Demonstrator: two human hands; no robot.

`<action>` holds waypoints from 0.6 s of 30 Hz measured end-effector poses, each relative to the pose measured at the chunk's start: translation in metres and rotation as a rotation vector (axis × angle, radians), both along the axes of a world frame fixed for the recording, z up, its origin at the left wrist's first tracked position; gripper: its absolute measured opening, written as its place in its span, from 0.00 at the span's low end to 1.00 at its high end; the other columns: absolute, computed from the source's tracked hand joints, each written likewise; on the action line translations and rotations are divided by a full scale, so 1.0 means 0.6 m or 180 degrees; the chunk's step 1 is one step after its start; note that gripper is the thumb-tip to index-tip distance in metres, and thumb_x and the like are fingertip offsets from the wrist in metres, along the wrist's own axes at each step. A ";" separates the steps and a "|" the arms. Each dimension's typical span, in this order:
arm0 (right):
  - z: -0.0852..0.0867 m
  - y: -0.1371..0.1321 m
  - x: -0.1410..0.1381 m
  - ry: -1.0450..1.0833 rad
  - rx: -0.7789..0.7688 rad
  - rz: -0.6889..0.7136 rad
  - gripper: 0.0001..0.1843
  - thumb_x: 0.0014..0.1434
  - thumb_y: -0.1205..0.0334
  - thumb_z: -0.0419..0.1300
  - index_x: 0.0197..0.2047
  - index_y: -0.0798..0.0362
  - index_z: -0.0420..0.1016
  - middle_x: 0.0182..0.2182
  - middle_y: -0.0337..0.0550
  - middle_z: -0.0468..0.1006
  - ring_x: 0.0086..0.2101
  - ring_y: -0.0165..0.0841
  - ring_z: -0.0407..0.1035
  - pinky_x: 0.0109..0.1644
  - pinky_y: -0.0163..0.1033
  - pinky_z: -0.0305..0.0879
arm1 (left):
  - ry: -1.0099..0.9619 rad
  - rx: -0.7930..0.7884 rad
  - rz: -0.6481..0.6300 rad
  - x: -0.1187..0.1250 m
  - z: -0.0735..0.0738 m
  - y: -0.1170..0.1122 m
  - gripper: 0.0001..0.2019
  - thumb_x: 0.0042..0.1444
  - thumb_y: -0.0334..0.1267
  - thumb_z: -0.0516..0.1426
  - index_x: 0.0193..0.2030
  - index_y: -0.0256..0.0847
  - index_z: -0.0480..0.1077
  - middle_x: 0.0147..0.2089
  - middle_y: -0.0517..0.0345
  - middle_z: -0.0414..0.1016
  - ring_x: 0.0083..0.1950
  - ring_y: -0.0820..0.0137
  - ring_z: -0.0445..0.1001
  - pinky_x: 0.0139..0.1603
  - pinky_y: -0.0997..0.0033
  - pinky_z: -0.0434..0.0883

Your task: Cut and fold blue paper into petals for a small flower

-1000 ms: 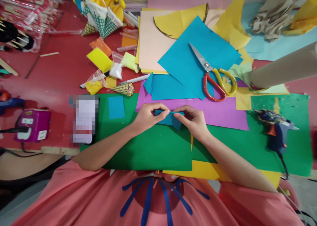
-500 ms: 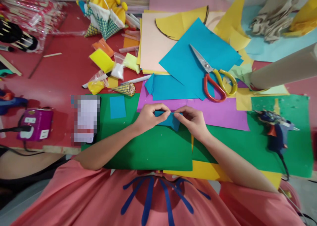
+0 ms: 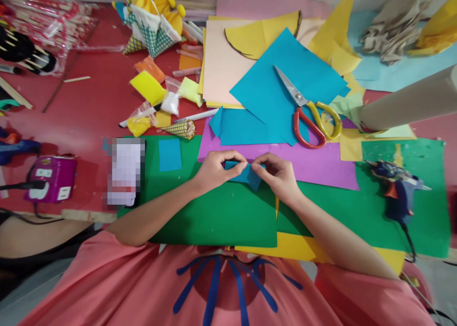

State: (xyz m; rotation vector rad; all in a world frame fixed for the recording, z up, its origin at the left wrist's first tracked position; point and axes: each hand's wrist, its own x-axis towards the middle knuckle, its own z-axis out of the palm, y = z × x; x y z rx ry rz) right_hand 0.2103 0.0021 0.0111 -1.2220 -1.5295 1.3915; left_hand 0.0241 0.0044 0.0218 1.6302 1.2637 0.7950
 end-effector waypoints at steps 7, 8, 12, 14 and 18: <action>0.004 0.007 0.004 0.0288 0.0006 -0.0138 0.05 0.54 0.61 0.62 0.29 0.53 0.72 0.26 0.38 0.75 0.29 0.28 0.69 0.34 0.35 0.66 | -0.0389 -0.0179 0.0408 -0.004 -0.002 0.007 0.10 0.52 0.41 0.59 0.28 0.37 0.75 0.23 0.61 0.74 0.22 0.79 0.66 0.22 0.80 0.63; 0.004 0.007 0.004 0.0278 -0.0007 -0.0079 0.05 0.55 0.61 0.62 0.30 0.53 0.73 0.27 0.38 0.75 0.29 0.28 0.69 0.34 0.35 0.66 | -0.0382 -0.0183 0.0375 -0.003 -0.002 0.006 0.09 0.52 0.41 0.59 0.28 0.37 0.75 0.24 0.61 0.74 0.22 0.79 0.66 0.22 0.80 0.63; 0.000 0.005 0.003 0.0178 -0.0055 0.0084 0.06 0.56 0.59 0.61 0.31 0.53 0.73 0.27 0.39 0.75 0.29 0.28 0.70 0.34 0.35 0.67 | -0.0324 -0.0193 0.0239 -0.002 -0.003 0.001 0.09 0.53 0.40 0.59 0.29 0.37 0.75 0.25 0.61 0.74 0.23 0.79 0.67 0.23 0.81 0.64; 0.000 0.005 0.004 0.0141 -0.0031 0.0084 0.06 0.56 0.60 0.60 0.31 0.53 0.73 0.27 0.39 0.76 0.29 0.28 0.70 0.34 0.36 0.67 | -0.0361 -0.0195 0.0265 -0.002 -0.004 0.001 0.09 0.53 0.40 0.59 0.28 0.37 0.75 0.25 0.61 0.74 0.24 0.79 0.67 0.24 0.81 0.64; 0.003 0.007 0.005 0.0093 0.0003 0.0007 0.06 0.56 0.60 0.61 0.30 0.53 0.73 0.26 0.38 0.75 0.27 0.28 0.69 0.32 0.35 0.66 | -0.0481 -0.0193 0.0467 -0.003 -0.005 0.006 0.10 0.53 0.41 0.59 0.26 0.37 0.73 0.23 0.61 0.72 0.23 0.79 0.66 0.23 0.81 0.64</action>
